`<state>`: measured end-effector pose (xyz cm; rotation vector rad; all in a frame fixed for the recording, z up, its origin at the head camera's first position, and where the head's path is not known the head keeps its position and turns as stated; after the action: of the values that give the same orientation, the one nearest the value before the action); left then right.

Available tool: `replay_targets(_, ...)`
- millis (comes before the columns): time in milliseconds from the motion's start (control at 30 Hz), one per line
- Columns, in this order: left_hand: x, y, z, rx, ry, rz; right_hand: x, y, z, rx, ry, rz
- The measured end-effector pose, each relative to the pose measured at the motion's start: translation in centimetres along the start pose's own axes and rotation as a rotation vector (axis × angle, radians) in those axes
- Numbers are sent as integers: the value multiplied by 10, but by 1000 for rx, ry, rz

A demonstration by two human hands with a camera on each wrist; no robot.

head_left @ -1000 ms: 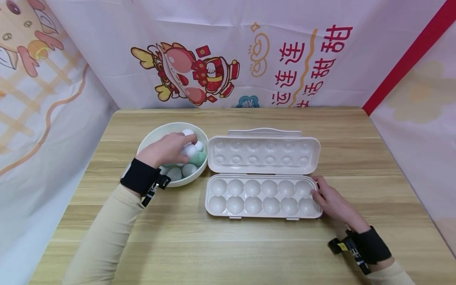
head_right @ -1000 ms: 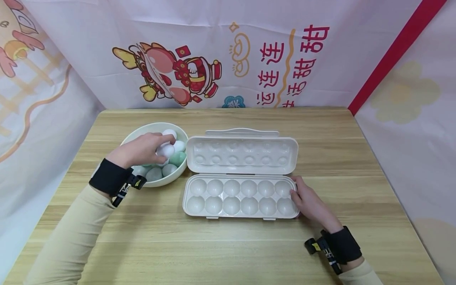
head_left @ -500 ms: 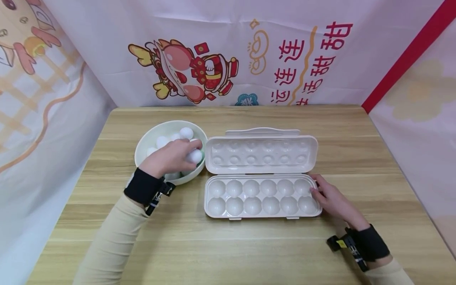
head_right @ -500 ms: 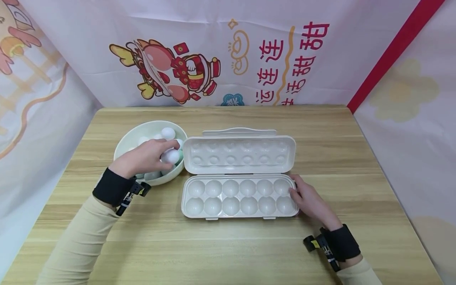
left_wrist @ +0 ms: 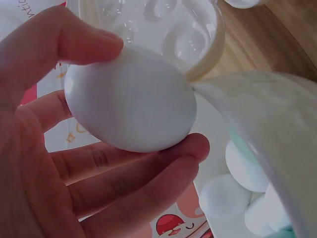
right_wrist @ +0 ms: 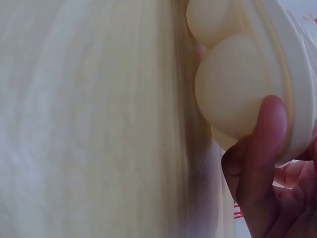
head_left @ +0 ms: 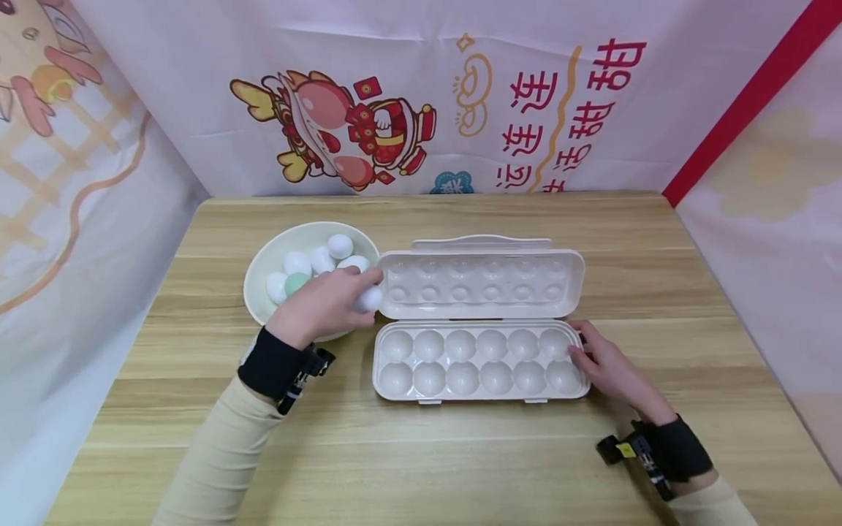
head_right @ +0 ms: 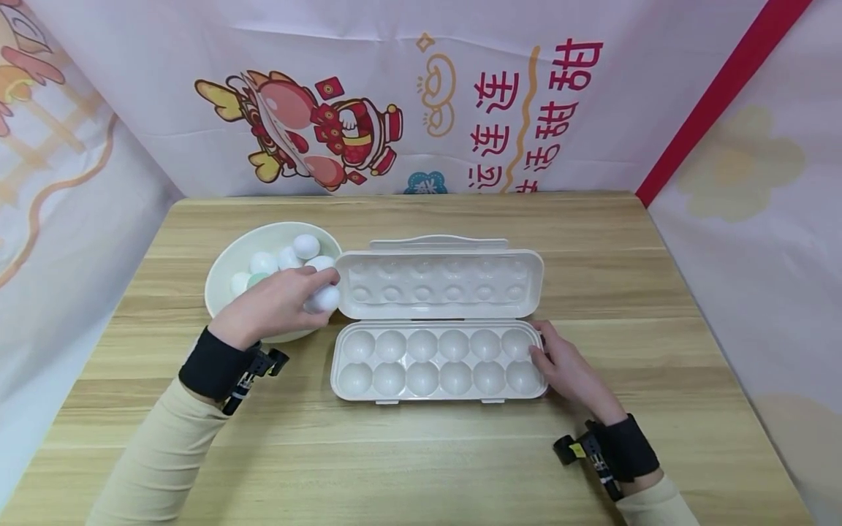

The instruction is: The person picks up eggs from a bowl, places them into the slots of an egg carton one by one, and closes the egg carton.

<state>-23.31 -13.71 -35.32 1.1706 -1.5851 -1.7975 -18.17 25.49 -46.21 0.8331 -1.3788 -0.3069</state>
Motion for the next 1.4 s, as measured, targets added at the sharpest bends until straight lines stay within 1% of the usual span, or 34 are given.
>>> replay_targets(233, -11, -6, 6, -3, -22, -7, -4, -1, -2, -13, -17, 30)
replay_targets(333, -15, -8, 9, -19, -27, 20, -4, -1, -2, -7, -21, 44)
replay_targets(500, -22, -10, 12, -67, -20, 97, -7, -3, -2, -1, -26, 86)
replay_targets(600, -27, -12, 15, -82, -23, 112, -9, -3, -3, -3, -35, 110)
replay_targets(767, -35, -17, 21, -91, -60, 95, -13, -3, -5, 5, -83, 155)
replay_targets(867, -40, -21, 27, -72, -78, 72, -16, -3, -7, 25, -124, 193)
replay_targets(933, -44, -25, 31, -53, -89, 61, -17, -3, -8, 30, -137, 212)
replay_targets(1100, -57, -34, 44, -33, -132, 46, -18, -3, -7, 31, -135, 233)
replay_targets(1267, -74, -41, 57, -47, -219, 1, -19, -5, -5, 28, -124, 269)
replay_targets(1333, -80, -43, 63, -52, -239, -8, -20, -6, -5, 22, -118, 282)
replay_targets(1400, -85, -45, 68, -53, -245, -7, -21, -6, -5, 14, -115, 296)
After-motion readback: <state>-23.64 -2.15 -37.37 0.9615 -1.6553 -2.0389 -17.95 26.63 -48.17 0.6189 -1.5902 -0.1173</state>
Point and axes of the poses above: each hand's wrist, its own z-axis towards the middle knuckle, its own y-axis out of the back of the hand, x = y × z, the point moved 4 cm from there along z, towards the middle knuckle, and after that the axes turned 1 degree about -x, right-handed, at the moved point
